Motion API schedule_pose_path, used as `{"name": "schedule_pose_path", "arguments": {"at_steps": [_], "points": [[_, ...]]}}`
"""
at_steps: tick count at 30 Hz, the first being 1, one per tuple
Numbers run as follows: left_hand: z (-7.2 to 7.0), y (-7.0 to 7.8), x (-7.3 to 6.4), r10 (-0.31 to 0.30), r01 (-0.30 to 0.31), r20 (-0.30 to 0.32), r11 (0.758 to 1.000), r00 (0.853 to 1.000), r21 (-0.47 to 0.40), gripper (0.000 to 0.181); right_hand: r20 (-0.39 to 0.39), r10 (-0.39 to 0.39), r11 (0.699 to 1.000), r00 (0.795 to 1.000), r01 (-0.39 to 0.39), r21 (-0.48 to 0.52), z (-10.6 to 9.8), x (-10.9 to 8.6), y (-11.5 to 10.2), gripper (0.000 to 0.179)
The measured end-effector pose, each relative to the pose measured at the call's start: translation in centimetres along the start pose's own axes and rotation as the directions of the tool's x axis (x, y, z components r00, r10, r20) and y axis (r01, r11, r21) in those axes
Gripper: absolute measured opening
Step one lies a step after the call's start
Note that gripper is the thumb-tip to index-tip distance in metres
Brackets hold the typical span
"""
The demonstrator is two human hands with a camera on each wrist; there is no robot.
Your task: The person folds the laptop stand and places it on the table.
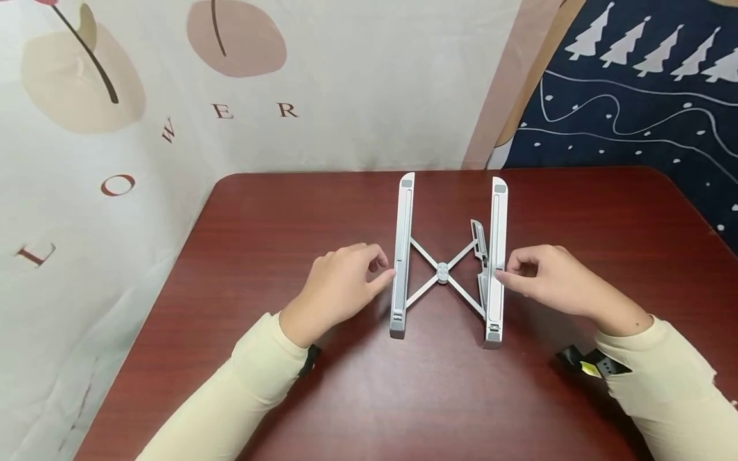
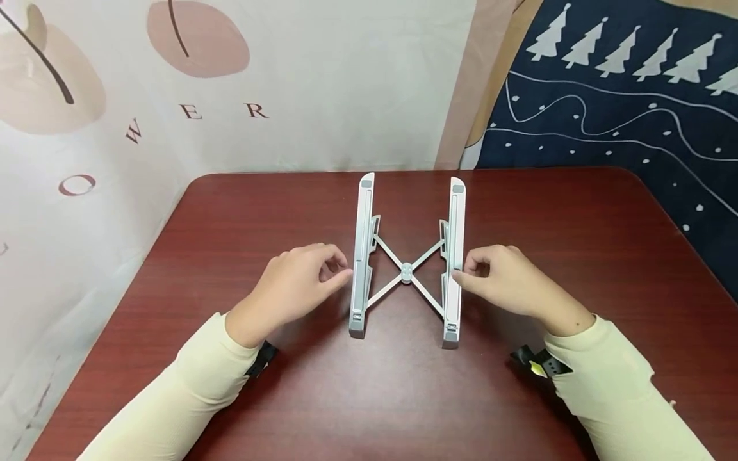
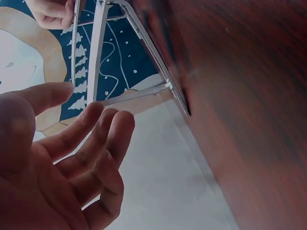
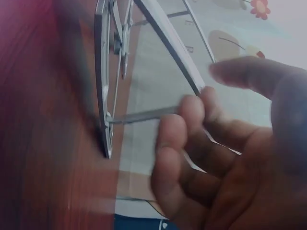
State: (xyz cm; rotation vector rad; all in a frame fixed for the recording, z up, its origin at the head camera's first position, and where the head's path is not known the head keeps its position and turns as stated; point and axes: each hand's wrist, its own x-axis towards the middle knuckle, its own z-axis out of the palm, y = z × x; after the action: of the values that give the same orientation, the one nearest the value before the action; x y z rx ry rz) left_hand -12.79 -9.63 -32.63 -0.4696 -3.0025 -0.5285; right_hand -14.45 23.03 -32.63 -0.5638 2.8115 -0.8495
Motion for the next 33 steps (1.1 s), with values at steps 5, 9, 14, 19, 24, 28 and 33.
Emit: {"name": "schedule_pose_path", "arguments": {"at_steps": [5, 9, 14, 19, 24, 28, 33], "points": [[0.2, 0.1, 0.0, -0.008, 0.007, 0.079, 1.000, 0.997, 0.021, 0.015, 0.089, -0.049, 0.999, 0.995, 0.049, -0.002, 0.0, 0.0, 0.5, 0.017], [0.6, 0.0, -0.1, 0.000, -0.001, 0.116, 1.000, 0.993, 0.013, 0.015, 0.133, -0.097, 0.995, 0.986, 0.093, 0.034, 0.5, 0.0, 0.7, 0.019], [1.1, -0.2, -0.1, 0.027, -0.024, 0.158, 0.999, 0.987, -0.022, 0.017, 0.142, -0.115, 0.993, 0.983, 0.109, 0.055, 0.8, 0.0, 0.5, 0.021], [1.1, -0.1, 0.0, 0.046, -0.036, 0.196, 0.998, 0.979, -0.053, 0.020, 0.130, -0.111, 0.993, 0.985, 0.105, 0.054, 0.7, -0.1, 0.4, 0.022], [1.1, -0.2, 0.0, 0.061, -0.045, 0.221, 0.996, 0.973, -0.075, 0.025, 0.121, -0.114, 0.992, 0.986, 0.107, 0.063, 0.9, -0.2, 0.4, 0.021], [1.2, -0.3, 0.0, 0.071, -0.049, 0.246, 0.995, 0.967, -0.092, 0.025, 0.123, -0.124, 0.990, 0.985, 0.115, 0.077, 1.1, -0.2, 0.4, 0.020], [1.4, -0.3, 0.1, 0.076, -0.050, 0.250, 0.993, 0.965, -0.109, 0.026, 0.112, -0.123, 0.990, 0.986, 0.114, 0.087, 1.2, -0.1, 0.3, 0.020]]}}
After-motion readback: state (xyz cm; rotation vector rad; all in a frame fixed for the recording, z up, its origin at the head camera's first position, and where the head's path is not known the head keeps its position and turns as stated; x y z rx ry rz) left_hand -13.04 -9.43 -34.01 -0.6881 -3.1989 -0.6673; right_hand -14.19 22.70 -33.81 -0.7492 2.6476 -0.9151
